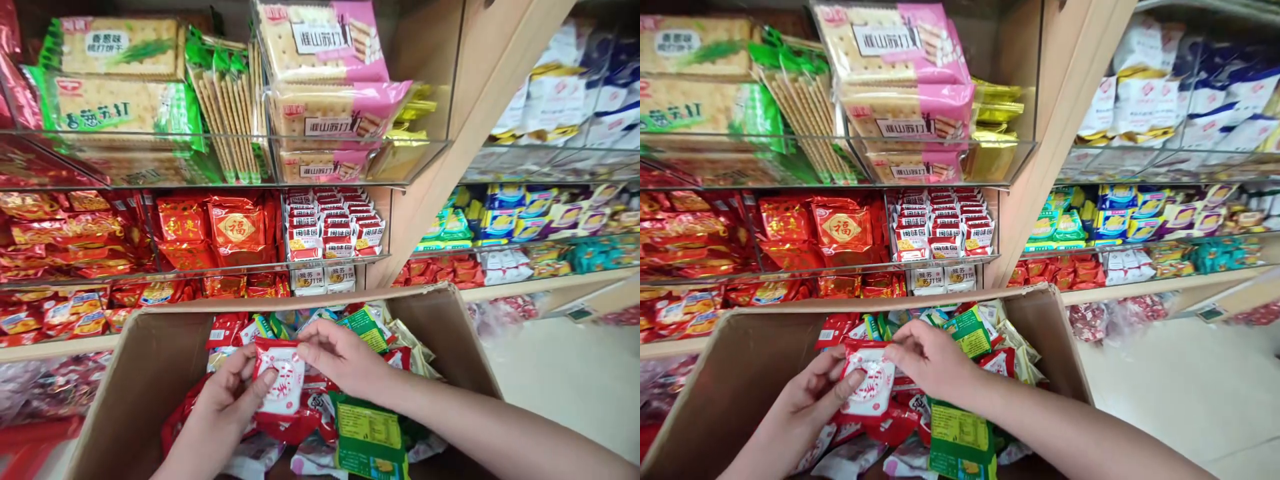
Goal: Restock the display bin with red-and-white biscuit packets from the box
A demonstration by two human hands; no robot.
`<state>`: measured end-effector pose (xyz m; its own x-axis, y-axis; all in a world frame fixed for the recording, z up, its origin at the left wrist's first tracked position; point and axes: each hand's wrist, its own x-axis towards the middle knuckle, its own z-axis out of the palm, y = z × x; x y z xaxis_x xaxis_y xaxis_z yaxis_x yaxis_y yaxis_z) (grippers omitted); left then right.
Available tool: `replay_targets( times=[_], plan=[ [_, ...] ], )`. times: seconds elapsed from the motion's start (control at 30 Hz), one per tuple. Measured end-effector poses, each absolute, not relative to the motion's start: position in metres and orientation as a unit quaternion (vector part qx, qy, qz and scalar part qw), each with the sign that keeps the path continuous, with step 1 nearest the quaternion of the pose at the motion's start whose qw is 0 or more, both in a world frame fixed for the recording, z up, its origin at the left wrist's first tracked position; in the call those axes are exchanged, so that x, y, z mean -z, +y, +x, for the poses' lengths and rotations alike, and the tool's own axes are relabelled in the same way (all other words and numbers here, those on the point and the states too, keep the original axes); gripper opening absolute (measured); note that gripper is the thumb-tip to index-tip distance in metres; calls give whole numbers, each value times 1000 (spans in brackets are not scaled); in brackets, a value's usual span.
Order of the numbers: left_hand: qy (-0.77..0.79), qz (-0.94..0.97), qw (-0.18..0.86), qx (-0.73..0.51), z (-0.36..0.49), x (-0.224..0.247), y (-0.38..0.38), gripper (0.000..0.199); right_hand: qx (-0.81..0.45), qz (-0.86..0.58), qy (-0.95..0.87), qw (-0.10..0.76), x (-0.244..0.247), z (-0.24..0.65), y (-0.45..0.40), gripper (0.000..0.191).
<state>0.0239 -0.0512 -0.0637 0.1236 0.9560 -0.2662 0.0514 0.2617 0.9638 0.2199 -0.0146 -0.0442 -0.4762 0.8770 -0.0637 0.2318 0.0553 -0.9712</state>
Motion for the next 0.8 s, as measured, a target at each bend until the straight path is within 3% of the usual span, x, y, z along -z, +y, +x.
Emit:
replay_targets(
  times=[0.23, 0.37, 0.47, 0.53, 0.6, 0.73, 0.8],
  plan=[
    [644, 630, 388, -194, -34, 96, -49, 41, -273, -352, -895, 13, 48, 239, -41, 35],
    [677, 702, 207, -76, -38, 106, -56, 51, -150, -325, -932, -46, 66, 231, -52, 20],
    [647, 758, 67, -52, -26, 96, -62, 44, -111, -308, -942, -78, 71, 230, -52, 19],
    [587, 803, 84, -60, -17, 88, -66, 39, -133, -325, -932, -87, 68, 234, -52, 16],
    [522, 832, 184, -46, -9, 84, -68, 37, -177, -351, -916, -79, 61, 240, -53, 15],
    [472, 813, 339, 17, -3, 94, -68, 61, -246, -364, -896, -68, 47, 256, -54, 18],
    [479, 799, 362, 20, -3, 103, -66, 60, -256, -369, -890, -82, 41, 264, -53, 13]
  ],
)
